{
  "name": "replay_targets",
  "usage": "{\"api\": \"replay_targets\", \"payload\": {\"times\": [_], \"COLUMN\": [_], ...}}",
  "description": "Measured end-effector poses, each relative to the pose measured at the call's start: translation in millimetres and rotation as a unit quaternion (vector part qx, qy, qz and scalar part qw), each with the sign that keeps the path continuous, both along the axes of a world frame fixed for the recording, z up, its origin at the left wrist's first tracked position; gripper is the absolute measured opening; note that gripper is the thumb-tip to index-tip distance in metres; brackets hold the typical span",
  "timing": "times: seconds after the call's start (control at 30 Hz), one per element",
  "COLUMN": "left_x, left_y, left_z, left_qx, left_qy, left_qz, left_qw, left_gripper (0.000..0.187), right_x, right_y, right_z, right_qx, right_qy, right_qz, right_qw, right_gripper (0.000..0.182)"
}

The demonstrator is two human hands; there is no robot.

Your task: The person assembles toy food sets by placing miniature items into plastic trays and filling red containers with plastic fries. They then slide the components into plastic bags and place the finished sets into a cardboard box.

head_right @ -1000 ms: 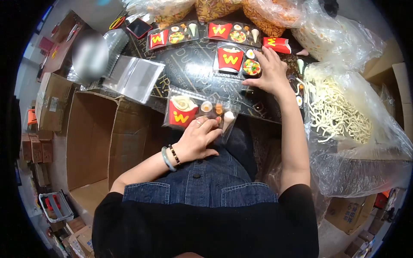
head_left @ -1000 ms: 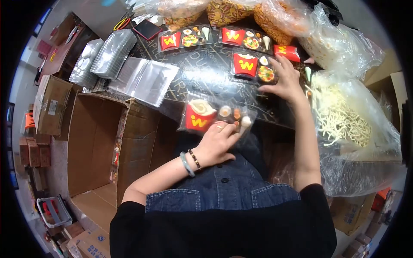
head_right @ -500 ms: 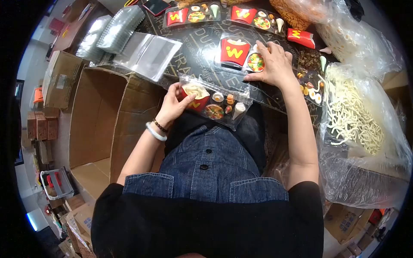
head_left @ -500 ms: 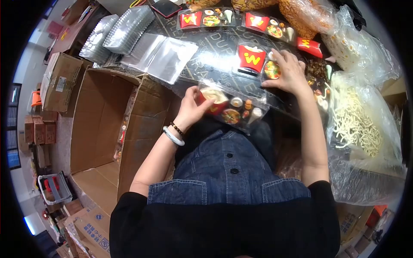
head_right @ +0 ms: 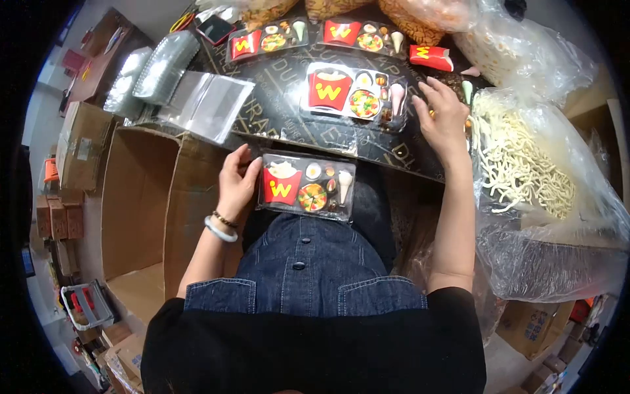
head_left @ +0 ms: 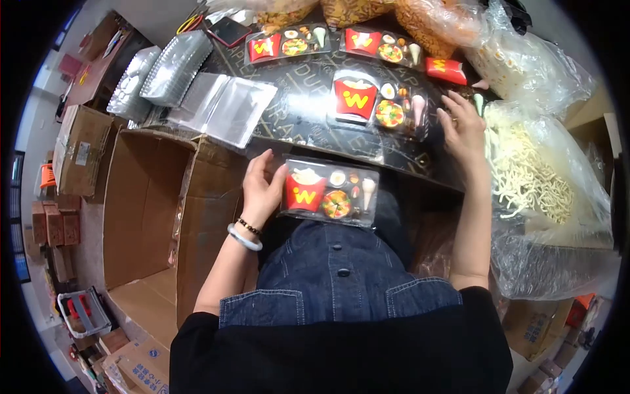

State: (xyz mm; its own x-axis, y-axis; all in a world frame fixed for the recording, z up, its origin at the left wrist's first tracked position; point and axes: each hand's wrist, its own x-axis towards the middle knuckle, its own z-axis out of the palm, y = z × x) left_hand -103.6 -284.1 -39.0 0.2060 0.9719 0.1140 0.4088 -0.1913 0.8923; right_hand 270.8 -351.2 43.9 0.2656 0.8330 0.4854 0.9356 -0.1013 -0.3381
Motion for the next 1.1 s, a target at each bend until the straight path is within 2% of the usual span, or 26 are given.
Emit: {"api": "replay_targets", "payload": {"times": [0.03,0.07,0.1,0.13,0.17,0.27,0.37,0.43,0.5,0.53,0.63,0.67,0.73,0.77,0.8,0.83,0.87,0.9,1.0,1.1], "left_x": [0.8,3.1,3.4,7.3,8.2,2.2,-16.5,-41.8,-71.7,-83.1,-106.8,-111.4,-115.2,-115.2,-124.2,-130.6,-134.7,-148.7,-129.7,-147.5], "left_y": [6.2,15.5,26.5,33.9,44.0,81.1,124.2,163.1,203.8,221.5,260.5,275.1,285.4,287.0,305.9,320.0,330.9,351.6,327.8,354.5], "left_z": [17.0,26.8,38.4,55.3,66.3,77.2,79.4,83.1,87.8,85.7,98.0,103.0,118.0,124.6,111.5,107.2,107.7,98.4,118.7,118.2], "left_qx": [0.014,0.084,0.153,0.127,0.198,0.238,0.28,0.356,0.323,0.366,0.258,0.12,0.005,-0.005,0.013,0.0,-0.045,-0.113,-0.141,-0.221], "left_qy": [0.008,-0.022,0.0,-0.01,0.032,0.069,0.114,0.184,0.228,0.266,0.313,0.276,0.309,0.307,0.269,0.287,0.305,0.248,0.15,0.23], "left_qz": [-0.008,-0.018,-0.028,-0.022,-0.018,-0.01,0.041,0.087,0.138,0.192,0.259,0.271,0.228,0.217,0.21,0.199,0.176,0.163,0.167,0.153], "left_qw": [1.0,0.996,0.988,0.992,0.98,0.969,0.952,0.912,0.908,0.871,0.876,0.914,0.923,0.926,0.94,0.937,0.935,0.948,0.964,0.935], "left_gripper": [0.036,0.029,0.025,0.023,0.022,0.02,0.02,0.02,0.022,0.023,0.029,0.035,0.038,0.038,0.037,0.037,0.042,0.047,0.027,0.024], "right_x": [1.9,3.4,-0.3,-3.3,-6.2,-12.3,-14.4,-18.6,-15.8,-17.1,-16.9,-18.2,-19.4,-17.2,-15.9,-15.1,-13.5,-15.5,-17.7,-16.6], "right_y": [2.3,7.1,11.9,17.9,24.1,39.5,46.1,46.0,49.0,50.8,54.3,56.3,49.3,46.3,42.0,35.2,27.7,19.4,-4.6,-26.1], "right_z": [-3.5,-8.4,-7.4,-8.9,-10.9,-17.9,-22.8,-20.7,-22.6,-20.5,-18.9,-16.1,-10.7,-9.6,-5.8,-1.2,2.4,8.5,14.1,15.3], "right_qx": [0.03,0.035,0.025,0.025,0.024,0.011,0.003,-0.029,-0.034,-0.039,-0.044,-0.042,-0.002,0.015,0.017,0.012,0.001,0.004,0.012,0.007], "right_qy": [-0.065,-0.078,-0.088,-0.103,-0.118,-0.126,-0.117,-0.141,-0.141,-0.109,-0.101,-0.102,-0.106,-0.099,-0.075,-0.052,-0.029,-0.012,0.046,0.056], "right_qz": [0.018,0.035,0.059,0.067,0.077,0.099,0.128,0.113,0.121,0.132,0.143,0.146,0.101,0.094,0.086,0.075,0.068,0.068,0.046,0.037], "right_qw": [0.997,0.996,0.994,0.992,0.99,0.987,0.985,0.983,0.982,0.984,0.984,0.983,0.989,0.99,0.993,0.996,0.997,0.998,0.998,0.998], "right_gripper": [0.026,0.025,0.026,0.025,0.025,0.024,0.023,0.023,0.022,0.022,0.023,0.023,0.025,0.026,0.026,0.026,0.026,0.025,0.022,0.022]}}
